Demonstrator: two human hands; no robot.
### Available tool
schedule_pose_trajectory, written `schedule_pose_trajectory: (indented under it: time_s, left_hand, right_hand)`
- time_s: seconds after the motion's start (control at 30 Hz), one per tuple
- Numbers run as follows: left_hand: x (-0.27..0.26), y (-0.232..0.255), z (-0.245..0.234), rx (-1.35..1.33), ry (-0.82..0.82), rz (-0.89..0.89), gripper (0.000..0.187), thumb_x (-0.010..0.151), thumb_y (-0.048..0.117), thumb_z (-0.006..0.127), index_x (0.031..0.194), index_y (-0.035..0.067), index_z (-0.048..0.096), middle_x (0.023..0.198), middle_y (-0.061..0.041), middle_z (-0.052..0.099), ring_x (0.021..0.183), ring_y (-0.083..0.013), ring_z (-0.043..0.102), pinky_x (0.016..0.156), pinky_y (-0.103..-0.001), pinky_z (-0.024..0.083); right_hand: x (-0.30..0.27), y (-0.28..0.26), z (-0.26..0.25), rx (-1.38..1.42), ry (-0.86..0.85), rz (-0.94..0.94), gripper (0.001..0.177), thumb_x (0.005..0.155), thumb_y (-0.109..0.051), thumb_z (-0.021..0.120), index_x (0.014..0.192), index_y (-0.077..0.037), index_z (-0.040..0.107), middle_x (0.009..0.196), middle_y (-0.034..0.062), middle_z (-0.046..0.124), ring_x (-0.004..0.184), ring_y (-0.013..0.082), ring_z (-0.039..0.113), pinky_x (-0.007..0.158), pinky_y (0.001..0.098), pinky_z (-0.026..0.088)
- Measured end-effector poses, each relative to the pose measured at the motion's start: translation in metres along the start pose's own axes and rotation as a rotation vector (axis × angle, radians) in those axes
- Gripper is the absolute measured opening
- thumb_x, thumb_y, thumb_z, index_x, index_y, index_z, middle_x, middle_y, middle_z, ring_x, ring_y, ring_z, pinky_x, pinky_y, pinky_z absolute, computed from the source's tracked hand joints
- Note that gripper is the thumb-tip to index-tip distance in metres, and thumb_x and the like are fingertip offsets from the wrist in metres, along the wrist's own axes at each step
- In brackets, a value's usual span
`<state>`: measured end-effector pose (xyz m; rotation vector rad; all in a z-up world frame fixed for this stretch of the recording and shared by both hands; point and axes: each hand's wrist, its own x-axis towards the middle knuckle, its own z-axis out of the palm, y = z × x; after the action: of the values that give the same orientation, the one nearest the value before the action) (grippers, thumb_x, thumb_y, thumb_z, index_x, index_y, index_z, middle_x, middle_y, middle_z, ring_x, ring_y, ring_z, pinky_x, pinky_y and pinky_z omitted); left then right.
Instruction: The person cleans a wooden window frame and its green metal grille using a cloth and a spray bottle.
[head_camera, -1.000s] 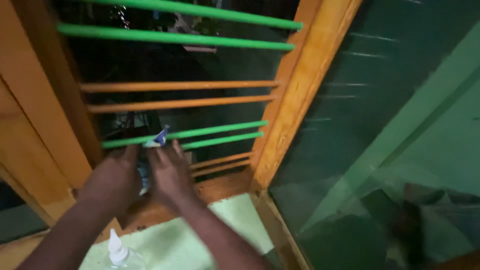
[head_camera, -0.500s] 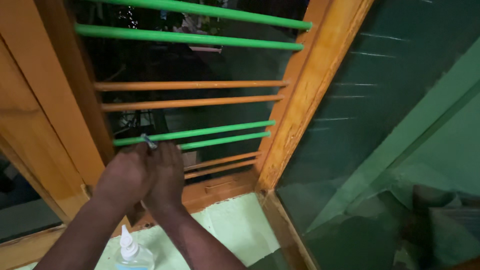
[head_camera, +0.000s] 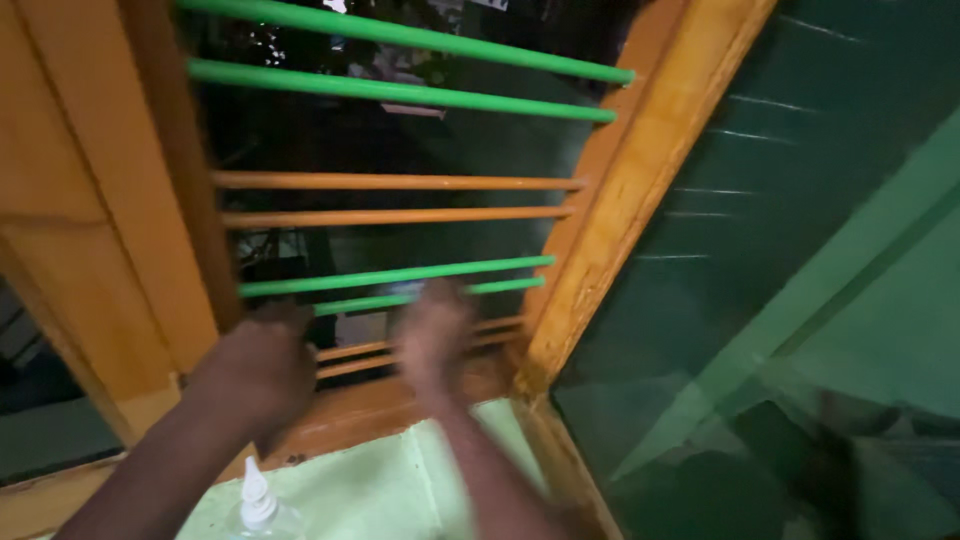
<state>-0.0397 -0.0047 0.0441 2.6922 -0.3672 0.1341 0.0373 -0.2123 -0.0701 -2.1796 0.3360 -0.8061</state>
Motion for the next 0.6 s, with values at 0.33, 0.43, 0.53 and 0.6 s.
schedule_pose_trajectory:
  time_s: [0.33, 0.43, 0.53, 0.6]
  left_hand:
    - [-0.013, 0.007, 0.001, 0.217, -0.049, -0.097, 0.046, 0.088, 0.022, 0.068, 0.133, 0.013, 0.06, 0.113, -0.017, 0.074, 0.112, -0.0338, 0.07, 0.098, -0.046, 0.058]
    - [-0.013, 0.006, 0.015, 0.085, 0.079, -0.096, 0.033, 0.091, 0.013, 0.062, 0.124, 0.011, 0.064, 0.127, -0.018, 0.065, 0.116, -0.0364, 0.065, 0.096, -0.05, 0.055]
    - [-0.014, -0.003, 0.021, 0.116, 0.177, 0.053, 0.045, 0.08, 0.016, 0.069, 0.123, 0.005, 0.06, 0.131, -0.019, 0.061, 0.122, -0.0367, 0.059, 0.098, -0.047, 0.052]
    - [-0.011, -0.007, 0.021, -0.014, 0.097, -0.024, 0.045, 0.086, 0.016, 0.067, 0.129, 0.006, 0.056, 0.132, -0.018, 0.06, 0.12, -0.0381, 0.06, 0.097, -0.05, 0.052]
  right_hand:
    - [-0.038, -0.059, -0.025, -0.242, -0.056, -0.86, 0.056, 0.069, -0.005, 0.057, 0.124, 0.0, 0.067, 0.12, 0.0212, 0.068, 0.114, 0.0416, 0.058, 0.093, 0.0467, 0.048]
    - [-0.002, -0.017, -0.087, -0.356, -0.07, -0.57, 0.038, 0.077, 0.002, 0.067, 0.115, 0.002, 0.067, 0.105, 0.0255, 0.067, 0.092, 0.0377, 0.064, 0.076, 0.047, 0.055]
    - [0.032, 0.008, -0.118, -0.535, 0.044, -0.458, 0.013, 0.095, -0.012, 0.064, 0.1, -0.003, 0.071, 0.092, 0.0207, 0.072, 0.083, 0.0352, 0.069, 0.079, 0.0487, 0.056]
    - [0.029, 0.006, -0.098, -0.543, -0.009, -0.31, 0.016, 0.097, -0.015, 0.061, 0.104, -0.004, 0.071, 0.092, 0.0195, 0.073, 0.084, 0.0347, 0.07, 0.083, 0.0473, 0.057]
